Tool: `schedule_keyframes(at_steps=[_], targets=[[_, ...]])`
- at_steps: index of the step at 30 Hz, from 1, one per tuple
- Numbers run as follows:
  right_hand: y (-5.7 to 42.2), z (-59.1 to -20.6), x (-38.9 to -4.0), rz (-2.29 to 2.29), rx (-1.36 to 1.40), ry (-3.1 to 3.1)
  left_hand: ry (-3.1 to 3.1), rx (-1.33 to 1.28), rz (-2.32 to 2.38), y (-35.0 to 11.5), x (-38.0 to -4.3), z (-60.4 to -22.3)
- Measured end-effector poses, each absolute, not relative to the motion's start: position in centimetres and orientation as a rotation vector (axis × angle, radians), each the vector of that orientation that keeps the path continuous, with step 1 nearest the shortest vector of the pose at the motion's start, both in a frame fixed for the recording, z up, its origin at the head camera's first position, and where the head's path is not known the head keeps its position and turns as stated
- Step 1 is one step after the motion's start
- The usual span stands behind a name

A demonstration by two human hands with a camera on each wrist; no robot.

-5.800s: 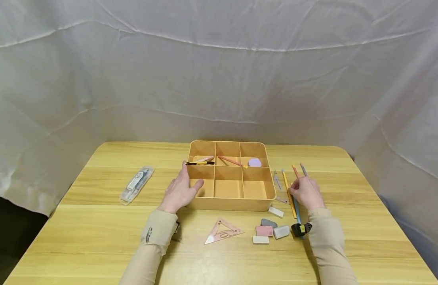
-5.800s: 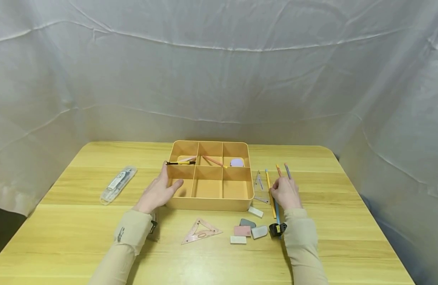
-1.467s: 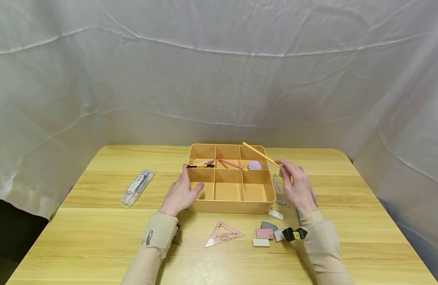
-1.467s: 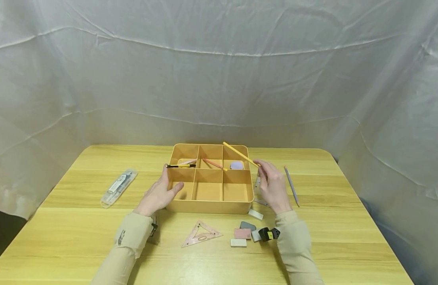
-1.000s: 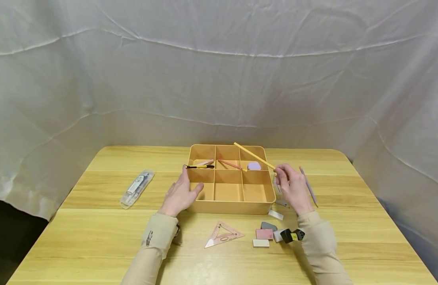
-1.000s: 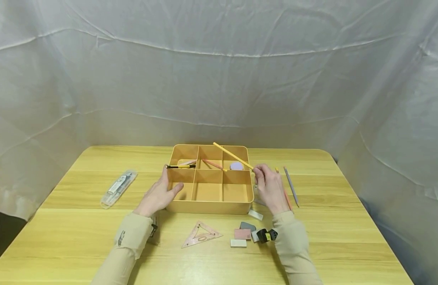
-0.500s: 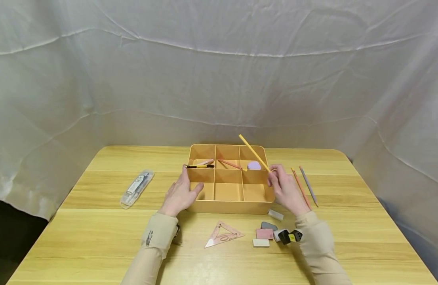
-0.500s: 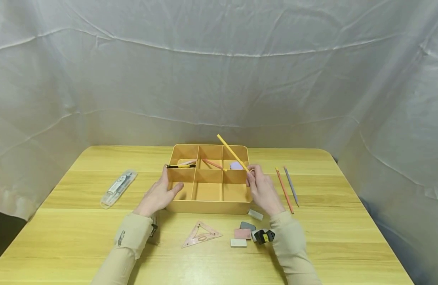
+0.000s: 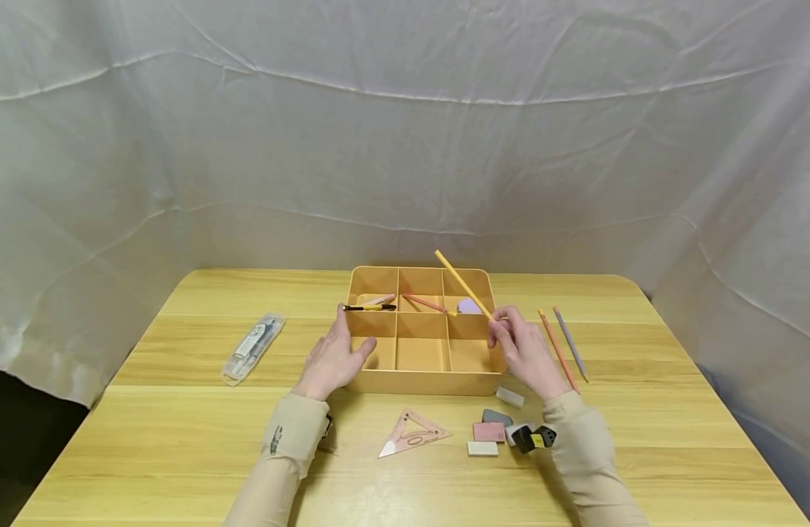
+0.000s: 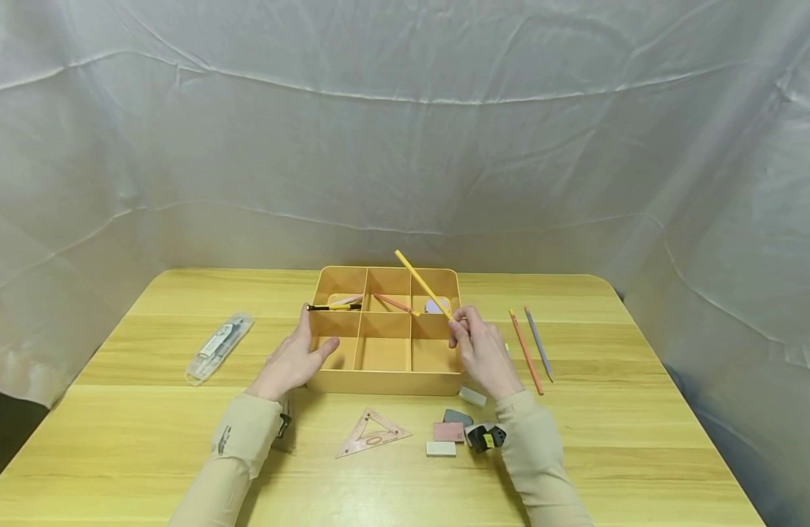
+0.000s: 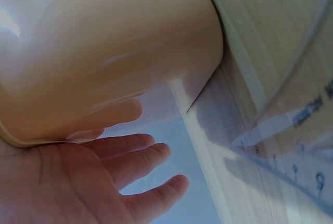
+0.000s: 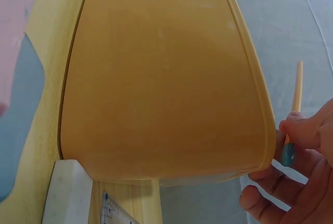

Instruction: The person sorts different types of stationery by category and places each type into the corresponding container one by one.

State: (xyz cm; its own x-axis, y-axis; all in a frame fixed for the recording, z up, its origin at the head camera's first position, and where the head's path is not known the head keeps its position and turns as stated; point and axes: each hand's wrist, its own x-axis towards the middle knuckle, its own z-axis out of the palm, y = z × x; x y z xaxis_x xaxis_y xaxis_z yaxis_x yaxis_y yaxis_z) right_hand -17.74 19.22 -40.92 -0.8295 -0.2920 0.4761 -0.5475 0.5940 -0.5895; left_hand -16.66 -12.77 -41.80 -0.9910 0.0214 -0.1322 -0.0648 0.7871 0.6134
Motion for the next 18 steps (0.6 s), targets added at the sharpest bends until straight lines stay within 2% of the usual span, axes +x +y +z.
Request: schedule_keyframes(at_steps=[18], targets=[[18.74,-40.78,-17.46,1.062,0.594,-2.511,2.842,-0.034,0.979,-12.80,-16.68,-41.90]])
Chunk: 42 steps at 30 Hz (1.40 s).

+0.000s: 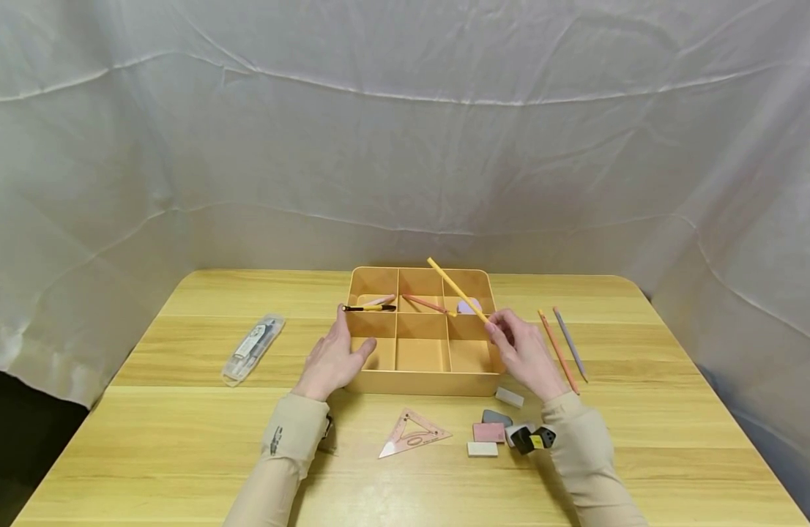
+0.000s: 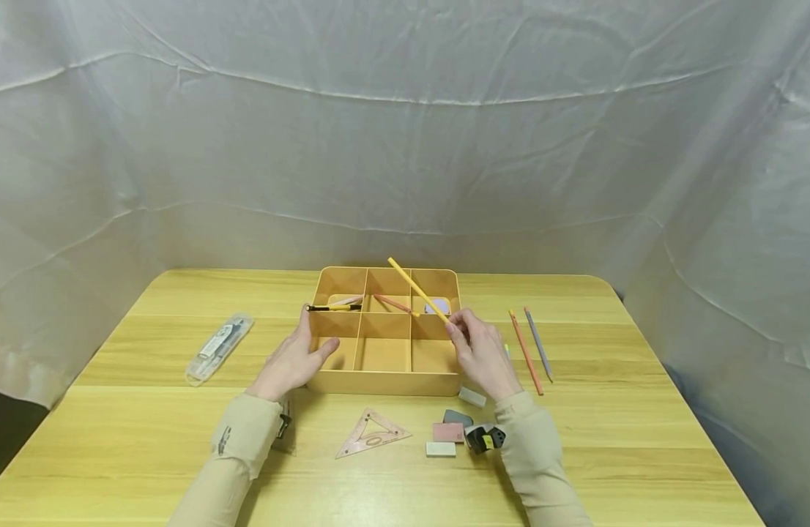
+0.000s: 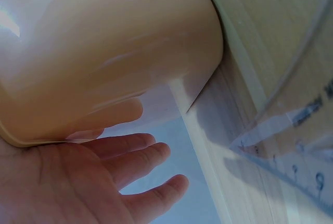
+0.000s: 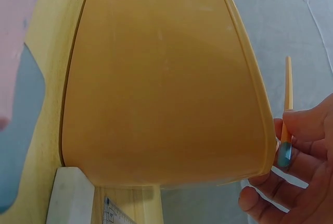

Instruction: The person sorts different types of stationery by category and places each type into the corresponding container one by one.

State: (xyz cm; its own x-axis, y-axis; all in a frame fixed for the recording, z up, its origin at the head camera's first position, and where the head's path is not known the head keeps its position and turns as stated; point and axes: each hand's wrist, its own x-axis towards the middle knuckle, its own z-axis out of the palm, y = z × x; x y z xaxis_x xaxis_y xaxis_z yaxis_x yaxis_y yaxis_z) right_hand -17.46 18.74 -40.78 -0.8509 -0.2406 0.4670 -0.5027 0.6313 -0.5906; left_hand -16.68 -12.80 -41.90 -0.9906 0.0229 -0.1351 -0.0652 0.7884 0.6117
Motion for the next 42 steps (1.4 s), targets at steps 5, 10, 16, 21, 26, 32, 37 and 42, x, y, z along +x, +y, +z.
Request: schedule_keyframes(at_steps=[5,10,16,21,26,32,37,42], targets=[[18.77,-40.79,-17.45,1.080,0.589,-2.526,2.844,-0.035,0.981,-12.81,-16.66,-41.91],[18.80,-40.89,-17.51,1.086,0.594,-2.520,2.838,-0.040,0.990,-12.76,-16.61,-41.81],[18.71,-40.86,-17.58,1.082,0.598,-2.518,2.832,-0.039,0.989,-12.72,-16.58,-41.73],[18.63,-40.78,-17.62,1.091,0.589,-2.535,2.832,-0.046,0.985,-12.74,-16.58,-41.75],[18.57,-40.91,-17.67,1.115,0.581,-2.540,2.828,-0.047,0.983,-12.75,-16.60,-41.78],[18.56,-41.04,-17.75,1.136,0.578,-2.555,2.825,-0.052,0.987,-12.71,-16.58,-41.79],[18.60,-41.04,-17.91,1.130,0.585,-2.571,2.823,-0.052,0.990,-12.67,-16.57,-41.70],[18.52,-40.88,-17.95,1.132,0.586,-2.592,2.822,-0.053,0.988,-12.70,-16.59,-41.65]])
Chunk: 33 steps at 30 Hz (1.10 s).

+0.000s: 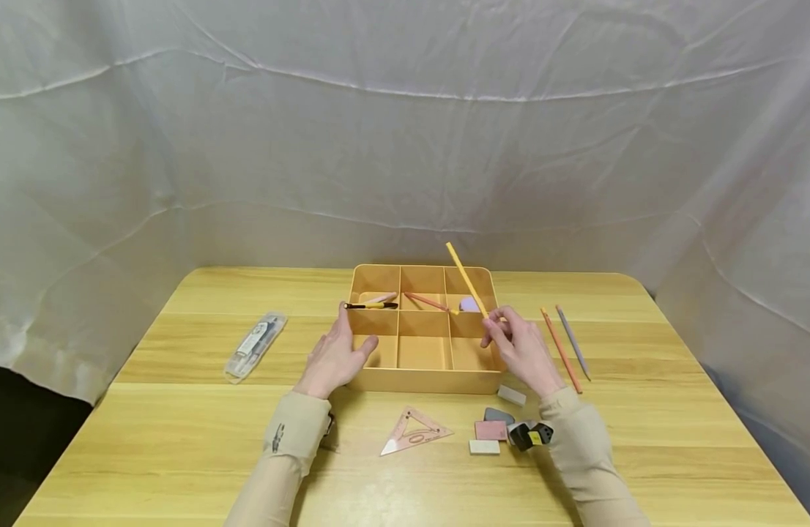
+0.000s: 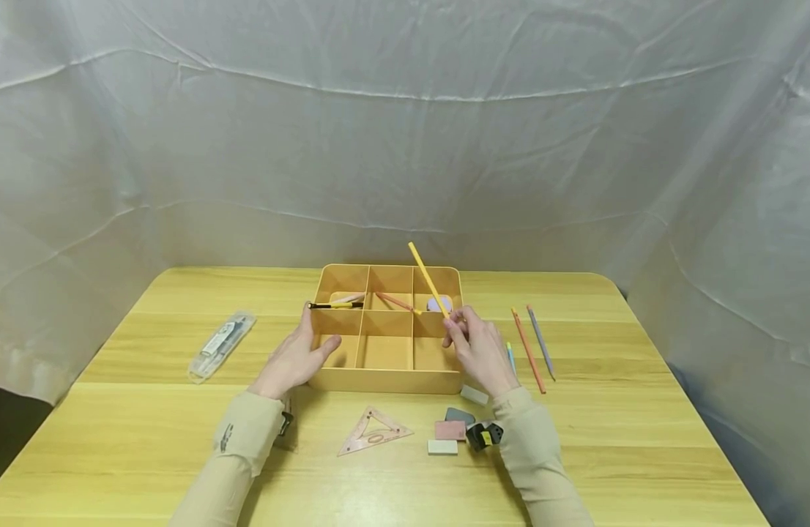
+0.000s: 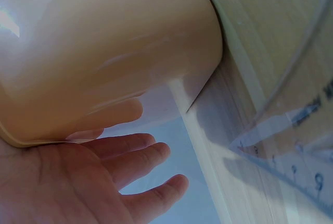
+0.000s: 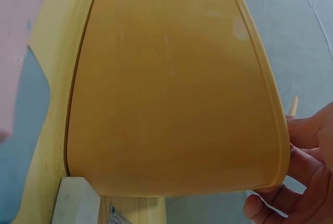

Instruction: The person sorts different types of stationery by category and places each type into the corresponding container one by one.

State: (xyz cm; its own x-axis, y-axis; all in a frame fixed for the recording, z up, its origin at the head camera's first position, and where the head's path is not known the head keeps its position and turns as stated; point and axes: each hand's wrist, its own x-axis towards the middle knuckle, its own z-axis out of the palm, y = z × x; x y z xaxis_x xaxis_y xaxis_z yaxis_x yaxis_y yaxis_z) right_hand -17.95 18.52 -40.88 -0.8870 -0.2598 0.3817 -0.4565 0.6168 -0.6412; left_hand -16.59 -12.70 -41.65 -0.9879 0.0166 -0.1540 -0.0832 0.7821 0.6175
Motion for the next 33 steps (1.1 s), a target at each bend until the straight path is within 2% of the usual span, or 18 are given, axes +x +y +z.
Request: schedule_keyframes(at_steps=[33], targets=[[17.6,-39.5,-17.8,1.217,0.484,-2.767,2.828,-0.047,0.992,-12.7,-16.7,-41.7]])
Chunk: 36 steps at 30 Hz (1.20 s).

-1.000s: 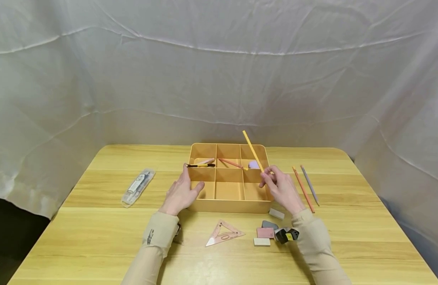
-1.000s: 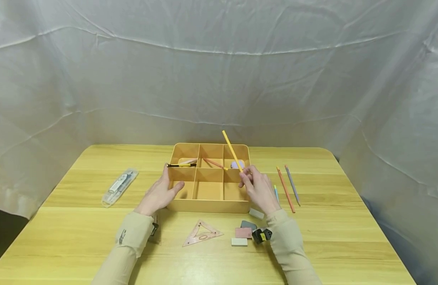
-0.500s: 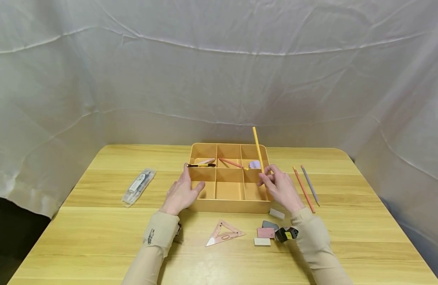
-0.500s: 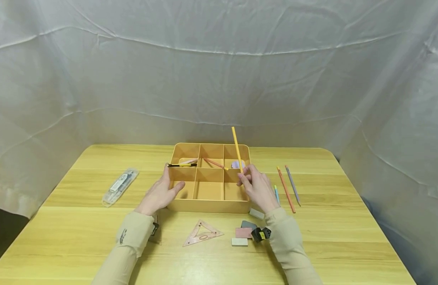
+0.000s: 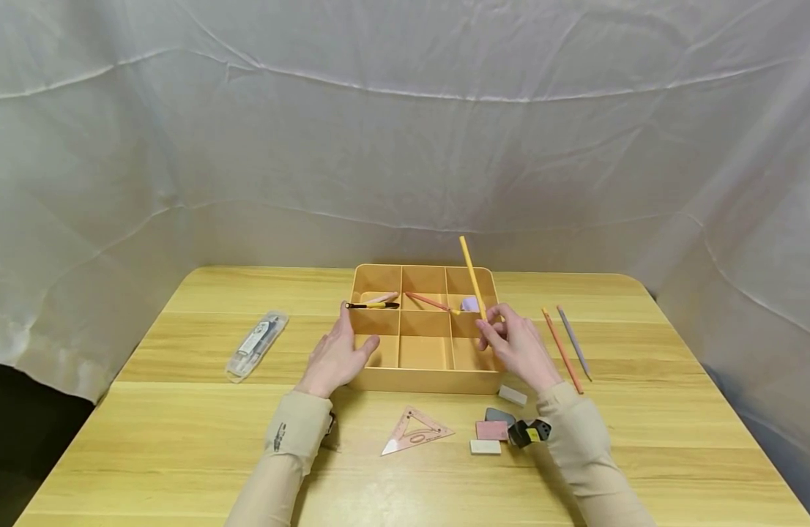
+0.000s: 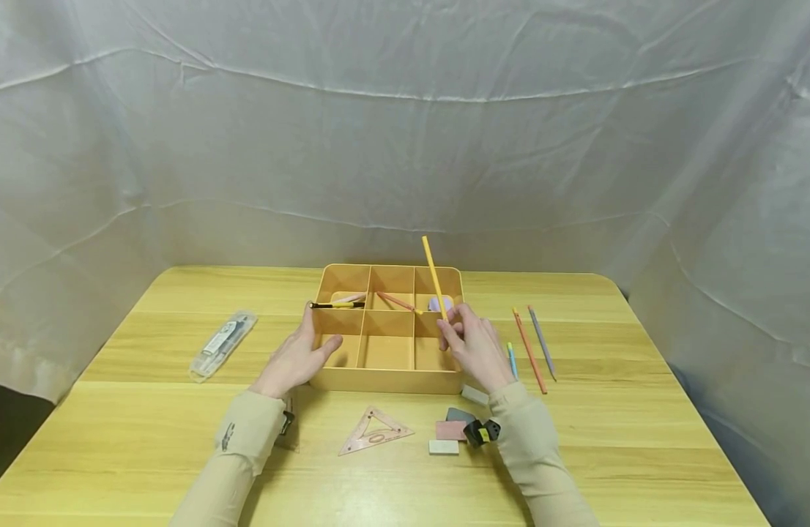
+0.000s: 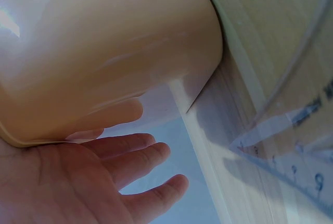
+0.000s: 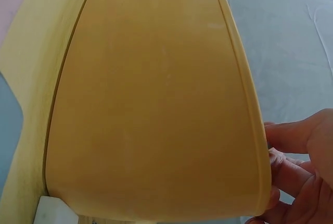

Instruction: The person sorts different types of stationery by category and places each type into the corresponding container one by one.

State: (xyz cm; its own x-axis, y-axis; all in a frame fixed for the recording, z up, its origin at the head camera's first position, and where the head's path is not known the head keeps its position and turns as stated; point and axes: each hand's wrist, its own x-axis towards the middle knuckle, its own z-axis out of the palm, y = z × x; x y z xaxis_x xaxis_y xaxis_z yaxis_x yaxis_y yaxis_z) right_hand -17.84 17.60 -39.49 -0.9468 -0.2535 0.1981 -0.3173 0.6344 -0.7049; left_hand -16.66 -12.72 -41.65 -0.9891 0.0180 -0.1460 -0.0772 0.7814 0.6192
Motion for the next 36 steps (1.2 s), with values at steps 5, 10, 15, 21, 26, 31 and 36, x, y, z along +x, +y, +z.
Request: schedule_keyframes(at_steps=[5,10,15,21,26,31,36], targets=[[17.6,-39.4,-17.7,1.206,0.484,-2.751,2.825,-0.050,0.985,-12.7,-16.7,-41.7],[17.6,-39.4,-17.8,1.174,0.507,-2.715,2.827,-0.054,0.986,-12.7,-16.7,-41.7],[17.5,-39.5,-17.9,1.128,0.528,-2.649,2.829,-0.056,0.982,-12.8,-16.8,-41.7],[17.2,-39.5,-17.9,1.064,0.515,-2.584,2.835,-0.057,0.980,-12.7,-16.7,-41.6],[16.5,-39.1,-17.8,1.016,0.498,-2.580,2.834,-0.056,0.981,-12.7,-16.7,-41.6],[15.8,-38.8,-17.9,0.957,0.495,-2.605,2.827,-0.055,0.980,-12.7,-16.7,-41.6],[15.0,-38.7,-18.2,0.919,0.505,-2.591,2.827,-0.051,0.985,-12.7,-16.7,-41.6]])
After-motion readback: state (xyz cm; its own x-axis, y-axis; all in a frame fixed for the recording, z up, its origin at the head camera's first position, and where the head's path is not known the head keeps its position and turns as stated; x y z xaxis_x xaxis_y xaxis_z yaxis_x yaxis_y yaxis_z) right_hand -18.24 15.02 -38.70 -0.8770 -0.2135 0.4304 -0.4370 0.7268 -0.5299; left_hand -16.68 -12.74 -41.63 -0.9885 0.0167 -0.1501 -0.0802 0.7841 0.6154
